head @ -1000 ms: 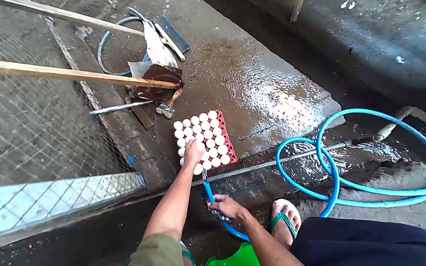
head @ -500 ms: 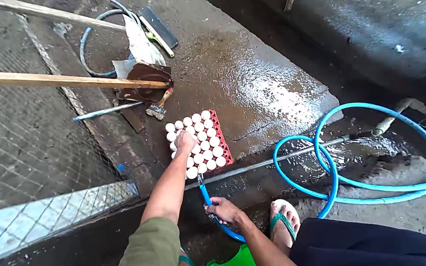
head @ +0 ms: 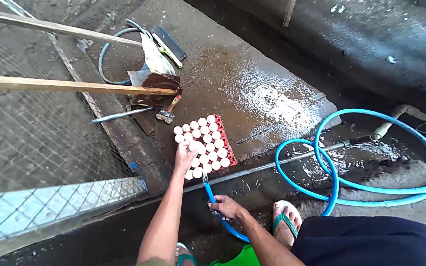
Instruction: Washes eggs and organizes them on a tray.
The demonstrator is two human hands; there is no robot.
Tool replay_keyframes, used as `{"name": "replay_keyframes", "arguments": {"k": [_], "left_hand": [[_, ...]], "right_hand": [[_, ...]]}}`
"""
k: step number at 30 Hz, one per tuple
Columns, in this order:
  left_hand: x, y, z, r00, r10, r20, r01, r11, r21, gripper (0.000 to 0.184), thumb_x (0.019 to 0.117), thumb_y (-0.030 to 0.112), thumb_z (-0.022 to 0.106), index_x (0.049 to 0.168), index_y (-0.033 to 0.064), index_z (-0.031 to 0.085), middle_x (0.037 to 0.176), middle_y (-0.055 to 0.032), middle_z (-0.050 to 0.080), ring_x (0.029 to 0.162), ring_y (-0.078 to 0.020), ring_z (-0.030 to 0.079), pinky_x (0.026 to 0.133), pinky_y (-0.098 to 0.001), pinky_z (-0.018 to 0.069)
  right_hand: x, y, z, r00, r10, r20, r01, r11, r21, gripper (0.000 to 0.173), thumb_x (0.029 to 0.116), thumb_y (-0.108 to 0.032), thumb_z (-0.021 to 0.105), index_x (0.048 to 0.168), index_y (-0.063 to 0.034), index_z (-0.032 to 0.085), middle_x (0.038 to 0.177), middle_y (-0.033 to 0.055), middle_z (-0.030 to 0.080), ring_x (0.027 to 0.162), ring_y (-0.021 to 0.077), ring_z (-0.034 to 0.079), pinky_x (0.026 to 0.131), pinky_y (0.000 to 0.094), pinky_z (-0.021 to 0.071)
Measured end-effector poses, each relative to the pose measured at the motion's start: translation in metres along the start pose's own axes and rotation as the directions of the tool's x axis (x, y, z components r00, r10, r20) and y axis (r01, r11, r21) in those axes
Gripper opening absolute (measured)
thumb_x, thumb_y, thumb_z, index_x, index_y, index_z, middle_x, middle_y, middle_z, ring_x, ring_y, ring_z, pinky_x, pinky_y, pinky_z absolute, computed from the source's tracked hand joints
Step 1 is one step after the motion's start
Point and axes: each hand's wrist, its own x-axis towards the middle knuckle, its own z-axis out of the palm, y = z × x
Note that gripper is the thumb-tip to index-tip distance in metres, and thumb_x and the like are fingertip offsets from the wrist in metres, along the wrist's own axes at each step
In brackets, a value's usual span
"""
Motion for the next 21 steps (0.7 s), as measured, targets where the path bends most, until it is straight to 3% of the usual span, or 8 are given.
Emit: {"name": "replay_keyframes", "arguments": {"k": [4, 6, 10, 13, 16, 18, 19, 21], "left_hand": [[-0.061, -0.025, 0.012, 0.987, -0.157, 0.034, 0.146, 0.793, -0.592, 0.033, 0.1013, 0.006, 0.041, 0.134, -0.0002, 0.037, 0.106, -0.0148, 0.062, 0.087, -0.0236, 0.068, 0.079, -0.0417, 0.0597], [-0.085, -0.031, 0.018, 0.967, -0.235, 0.102, 0.242, 0.707, -0.665, 0.035, 0.1105, 0.020, 0.028, 0.140, 0.0028, 0.037, 0.102, -0.0131, 0.063, 0.083, -0.0210, 0.066, 0.077, -0.0378, 0.0582], [-0.126, -0.023, 0.027, 0.942, -0.300, 0.152, 0.328, 0.726, -0.605, 0.041, 0.1125, 0.026, 0.020, 0.125, -0.0014, 0.049, 0.083, -0.0103, 0.066, 0.066, -0.0183, 0.065, 0.063, -0.0319, 0.0572], [-0.147, -0.013, 0.023, 0.937, -0.307, 0.165, 0.345, 0.746, -0.570, 0.044, 0.1130, 0.029, 0.016, 0.118, 0.0011, 0.050, 0.073, -0.0064, 0.061, 0.049, -0.0125, 0.054, 0.047, -0.0254, 0.0491], [-0.166, 0.001, 0.022, 0.946, -0.298, 0.129, 0.319, 0.780, -0.538, 0.042, 0.1126, 0.033, 0.017, 0.111, 0.0078, 0.050, 0.064, -0.0004, 0.053, 0.039, -0.0064, 0.039, 0.036, -0.0204, 0.0366], [-0.183, 0.017, 0.027, 0.971, -0.237, 0.040, 0.230, 0.867, -0.442, 0.042, 0.1111, 0.030, 0.024, 0.132, 0.0038, 0.050, 0.089, -0.0050, 0.061, 0.064, -0.0062, 0.055, 0.056, -0.0226, 0.0490], [-0.194, 0.027, 0.026, 0.982, -0.177, 0.062, 0.186, 0.876, -0.445, 0.049, 0.1109, 0.027, 0.024, 0.145, -0.0020, 0.044, 0.127, -0.0158, 0.060, 0.106, -0.0142, 0.060, 0.092, -0.0313, 0.0511], [-0.209, 0.039, 0.030, 0.993, -0.097, 0.074, 0.120, 0.885, -0.449, 0.054, 0.1108, 0.024, 0.018, 0.150, -0.0082, 0.037, 0.152, -0.0250, 0.044, 0.137, -0.0240, 0.047, 0.115, -0.0378, 0.0371]], "right_hand": [[-0.004, -0.005, 0.004, 1.000, -0.002, -0.008, 0.001, 0.999, -0.038, 0.032, 0.1060, -0.033, 0.057, 0.133, -0.0168, 0.062, 0.100, 0.0035, 0.067, 0.057, 0.0078, 0.050, 0.051, 0.0247, 0.0424], [-0.006, -0.007, 0.007, 1.000, 0.006, -0.001, -0.006, 0.997, -0.073, 0.032, 0.1054, -0.033, 0.058, 0.133, -0.0170, 0.062, 0.098, 0.0037, 0.066, 0.057, 0.0085, 0.050, 0.052, 0.0256, 0.0433], [-0.009, -0.008, 0.009, 1.000, -0.002, 0.007, 0.004, 0.976, -0.216, 0.033, 0.1019, -0.022, 0.061, 0.134, -0.0147, 0.062, 0.099, 0.0056, 0.064, 0.061, 0.0102, 0.051, 0.055, 0.0284, 0.0448], [-0.015, -0.014, 0.001, 0.964, -0.048, -0.263, -0.023, 0.966, -0.259, 0.032, 0.1014, -0.022, 0.059, 0.130, -0.0088, 0.066, 0.110, 0.0158, 0.070, 0.090, 0.0260, 0.067, 0.082, 0.0469, 0.0541], [-0.032, -0.041, 0.010, 0.764, -0.184, -0.618, 0.279, 0.959, 0.058, 0.036, 0.1093, -0.025, 0.041, 0.114, -0.0007, 0.067, 0.091, 0.0128, 0.067, 0.075, 0.0207, 0.064, 0.070, 0.0395, 0.0541], [-0.048, -0.062, 0.028, 0.682, -0.386, -0.622, 0.512, 0.858, 0.029, 0.041, 0.1099, -0.020, 0.035, 0.118, 0.0031, 0.068, 0.119, 0.0152, 0.068, 0.109, 0.0201, 0.064, 0.096, 0.0398, 0.0524], [-0.055, -0.068, 0.037, 0.633, -0.531, -0.563, 0.586, 0.804, -0.100, 0.042, 0.1080, -0.016, 0.033, 0.122, 0.0039, 0.068, 0.137, 0.0184, 0.062, 0.132, 0.0238, 0.055, 0.113, 0.0423, 0.0430], [-0.060, -0.070, 0.048, 0.536, -0.698, -0.476, 0.618, 0.708, -0.342, 0.045, 0.1039, -0.012, 0.033, 0.125, 0.0019, 0.070, 0.148, 0.0216, 0.055, 0.145, 0.0309, 0.045, 0.122, 0.0466, 0.0332]]}}
